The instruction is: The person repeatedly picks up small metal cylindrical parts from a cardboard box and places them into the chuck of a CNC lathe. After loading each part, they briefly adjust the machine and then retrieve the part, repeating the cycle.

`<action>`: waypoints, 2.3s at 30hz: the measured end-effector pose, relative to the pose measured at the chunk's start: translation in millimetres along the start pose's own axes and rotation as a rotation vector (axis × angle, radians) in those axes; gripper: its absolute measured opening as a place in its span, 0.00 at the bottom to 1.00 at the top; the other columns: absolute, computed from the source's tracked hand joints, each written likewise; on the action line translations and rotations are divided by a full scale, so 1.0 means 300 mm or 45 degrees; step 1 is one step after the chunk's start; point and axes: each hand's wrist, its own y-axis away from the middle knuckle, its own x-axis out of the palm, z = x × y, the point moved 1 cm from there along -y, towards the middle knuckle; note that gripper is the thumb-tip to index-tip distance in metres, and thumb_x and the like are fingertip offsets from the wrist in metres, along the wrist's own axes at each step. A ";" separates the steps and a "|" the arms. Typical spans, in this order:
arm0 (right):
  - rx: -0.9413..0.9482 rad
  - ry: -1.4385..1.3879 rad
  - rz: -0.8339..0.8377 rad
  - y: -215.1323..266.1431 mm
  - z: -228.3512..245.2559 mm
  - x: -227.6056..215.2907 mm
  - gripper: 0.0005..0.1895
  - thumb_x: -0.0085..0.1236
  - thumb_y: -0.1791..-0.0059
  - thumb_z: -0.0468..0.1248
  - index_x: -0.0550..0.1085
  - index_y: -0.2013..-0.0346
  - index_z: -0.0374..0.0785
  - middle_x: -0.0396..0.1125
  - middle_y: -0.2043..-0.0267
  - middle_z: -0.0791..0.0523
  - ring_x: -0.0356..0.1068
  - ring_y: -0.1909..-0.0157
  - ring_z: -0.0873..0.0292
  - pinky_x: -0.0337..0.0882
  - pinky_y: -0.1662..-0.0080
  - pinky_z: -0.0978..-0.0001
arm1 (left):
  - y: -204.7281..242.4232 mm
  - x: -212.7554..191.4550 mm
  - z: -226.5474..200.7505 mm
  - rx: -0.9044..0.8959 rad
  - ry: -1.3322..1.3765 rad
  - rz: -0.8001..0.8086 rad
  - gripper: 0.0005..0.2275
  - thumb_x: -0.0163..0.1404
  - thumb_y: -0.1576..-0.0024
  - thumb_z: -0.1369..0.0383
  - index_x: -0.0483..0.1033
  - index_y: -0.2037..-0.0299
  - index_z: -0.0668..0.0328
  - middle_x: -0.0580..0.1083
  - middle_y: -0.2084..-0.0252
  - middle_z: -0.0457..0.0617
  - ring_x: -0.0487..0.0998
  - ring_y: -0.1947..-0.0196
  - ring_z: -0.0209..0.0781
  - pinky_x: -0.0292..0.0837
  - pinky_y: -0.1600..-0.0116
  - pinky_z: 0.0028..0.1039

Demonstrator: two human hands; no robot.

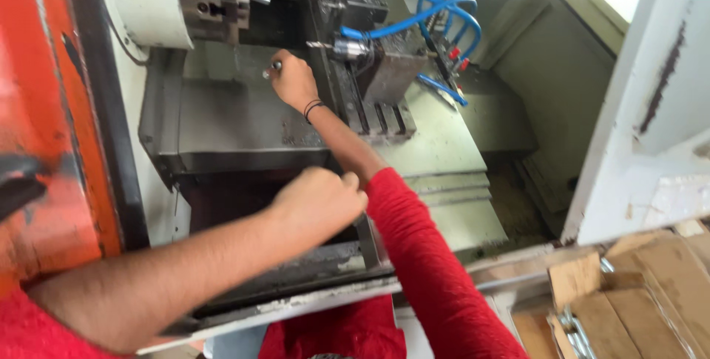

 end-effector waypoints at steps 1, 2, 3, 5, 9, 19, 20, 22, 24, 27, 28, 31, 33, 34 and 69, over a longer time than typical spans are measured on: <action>-0.004 -0.002 -0.105 -0.043 -0.044 0.057 0.11 0.64 0.57 0.32 0.78 0.60 0.37 0.75 0.64 0.46 0.76 0.59 0.42 0.75 0.56 0.53 | -0.003 0.003 -0.004 -0.031 0.014 0.020 0.03 0.55 0.53 0.71 0.78 0.70 0.57 0.76 0.67 0.52 0.81 0.73 0.46 0.76 0.74 0.35; -0.008 -0.005 -0.210 -0.092 -0.088 0.107 0.12 0.64 0.58 0.31 0.79 0.60 0.36 0.76 0.65 0.46 0.76 0.60 0.43 0.76 0.56 0.54 | -0.010 0.006 -0.006 -0.062 0.027 0.040 0.03 0.55 0.53 0.71 0.78 0.70 0.57 0.76 0.67 0.52 0.81 0.73 0.46 0.76 0.74 0.35; 0.209 -0.299 -0.242 -0.140 -0.134 0.161 0.12 0.62 0.55 0.31 0.77 0.57 0.35 0.74 0.66 0.47 0.76 0.62 0.45 0.77 0.59 0.53 | -0.011 0.011 -0.004 -0.109 0.027 0.093 0.03 0.55 0.53 0.71 0.78 0.70 0.57 0.76 0.67 0.51 0.81 0.73 0.46 0.76 0.74 0.35; 0.657 -0.883 -0.286 -0.263 -0.213 0.249 0.14 0.58 0.50 0.32 0.74 0.50 0.33 0.72 0.67 0.49 0.75 0.67 0.48 0.79 0.63 0.51 | -0.020 0.021 0.005 -0.199 0.033 0.204 0.03 0.56 0.53 0.72 0.78 0.69 0.56 0.76 0.68 0.50 0.81 0.73 0.46 0.75 0.74 0.35; 0.671 -2.011 -0.377 -0.469 -0.272 0.351 0.20 0.54 0.47 0.31 0.66 0.41 0.35 0.68 0.62 0.51 0.73 0.60 0.53 0.79 0.52 0.51 | -0.021 0.043 -0.003 -0.239 0.035 0.339 0.05 0.57 0.53 0.72 0.78 0.68 0.56 0.75 0.68 0.49 0.81 0.74 0.46 0.74 0.76 0.35; 0.482 -1.912 -0.516 -0.506 -0.231 0.290 0.18 0.53 0.46 0.34 0.70 0.42 0.31 0.71 0.58 0.48 0.73 0.56 0.54 0.81 0.58 0.56 | -0.011 0.013 -0.023 -0.194 0.150 0.490 0.08 0.60 0.56 0.72 0.78 0.67 0.58 0.74 0.66 0.50 0.80 0.73 0.46 0.73 0.75 0.33; 0.501 -1.804 -0.427 -0.481 -0.231 0.280 0.18 0.53 0.46 0.35 0.72 0.43 0.32 0.71 0.59 0.50 0.73 0.57 0.56 0.81 0.61 0.58 | -0.011 0.009 -0.023 -0.185 0.169 0.511 0.08 0.60 0.57 0.73 0.78 0.67 0.59 0.74 0.66 0.51 0.80 0.72 0.46 0.73 0.75 0.33; 0.496 -1.627 -0.285 -0.448 -0.221 0.267 0.17 0.54 0.47 0.36 0.75 0.44 0.35 0.73 0.60 0.52 0.72 0.59 0.60 0.81 0.64 0.61 | -0.010 0.003 -0.026 -0.126 0.177 0.596 0.10 0.61 0.57 0.73 0.78 0.66 0.61 0.73 0.65 0.51 0.80 0.71 0.45 0.74 0.75 0.32; 0.454 -1.509 -0.193 -0.435 -0.199 0.272 0.17 0.55 0.48 0.37 0.76 0.44 0.38 0.74 0.61 0.54 0.72 0.61 0.64 0.80 0.65 0.65 | -0.007 -0.003 -0.028 -0.107 0.179 0.613 0.10 0.61 0.57 0.73 0.78 0.65 0.61 0.73 0.65 0.51 0.80 0.71 0.45 0.74 0.75 0.32; 0.388 -1.429 -0.176 -0.441 -0.191 0.284 0.18 0.57 0.47 0.40 0.76 0.43 0.38 0.76 0.60 0.55 0.72 0.61 0.67 0.80 0.66 0.69 | -0.006 -0.007 -0.032 -0.127 0.193 0.542 0.08 0.60 0.55 0.73 0.78 0.65 0.60 0.73 0.65 0.51 0.80 0.72 0.46 0.74 0.76 0.34; 0.376 -1.424 -0.164 -0.447 -0.196 0.289 0.19 0.57 0.47 0.41 0.75 0.43 0.39 0.76 0.60 0.55 0.72 0.61 0.67 0.79 0.67 0.69 | -0.005 -0.007 -0.033 -0.132 0.201 0.529 0.08 0.60 0.55 0.73 0.78 0.66 0.60 0.73 0.66 0.51 0.80 0.71 0.46 0.73 0.76 0.34; 0.343 -1.410 -0.129 -0.468 -0.212 0.312 0.19 0.56 0.46 0.43 0.75 0.43 0.39 0.76 0.61 0.56 0.71 0.63 0.67 0.78 0.70 0.70 | -0.007 -0.005 -0.034 -0.119 0.173 0.535 0.09 0.60 0.56 0.72 0.78 0.66 0.60 0.73 0.66 0.51 0.79 0.72 0.46 0.73 0.76 0.35; 0.322 -1.402 -0.120 -0.474 -0.224 0.324 0.18 0.53 0.45 0.45 0.78 0.47 0.37 0.77 0.63 0.56 0.70 0.66 0.68 0.76 0.72 0.72 | -0.008 -0.003 -0.037 -0.096 0.151 0.562 0.09 0.60 0.56 0.72 0.78 0.66 0.62 0.73 0.66 0.51 0.79 0.73 0.46 0.72 0.77 0.35; 0.262 -1.290 -0.162 -0.477 -0.226 0.328 0.17 0.52 0.44 0.46 0.78 0.52 0.35 0.76 0.66 0.56 0.71 0.69 0.67 0.75 0.73 0.72 | -0.008 -0.003 -0.038 -0.082 0.146 0.579 0.09 0.60 0.55 0.72 0.78 0.66 0.62 0.73 0.66 0.51 0.79 0.74 0.46 0.72 0.77 0.35; 0.038 -0.612 -0.332 -0.418 -0.156 0.296 0.28 0.55 0.50 0.30 0.64 0.34 0.36 0.77 0.65 0.47 0.76 0.68 0.52 0.76 0.61 0.64 | -0.006 0.013 -0.022 -0.177 0.146 0.474 0.07 0.58 0.56 0.74 0.80 0.67 0.57 0.75 0.66 0.49 0.81 0.71 0.45 0.73 0.75 0.35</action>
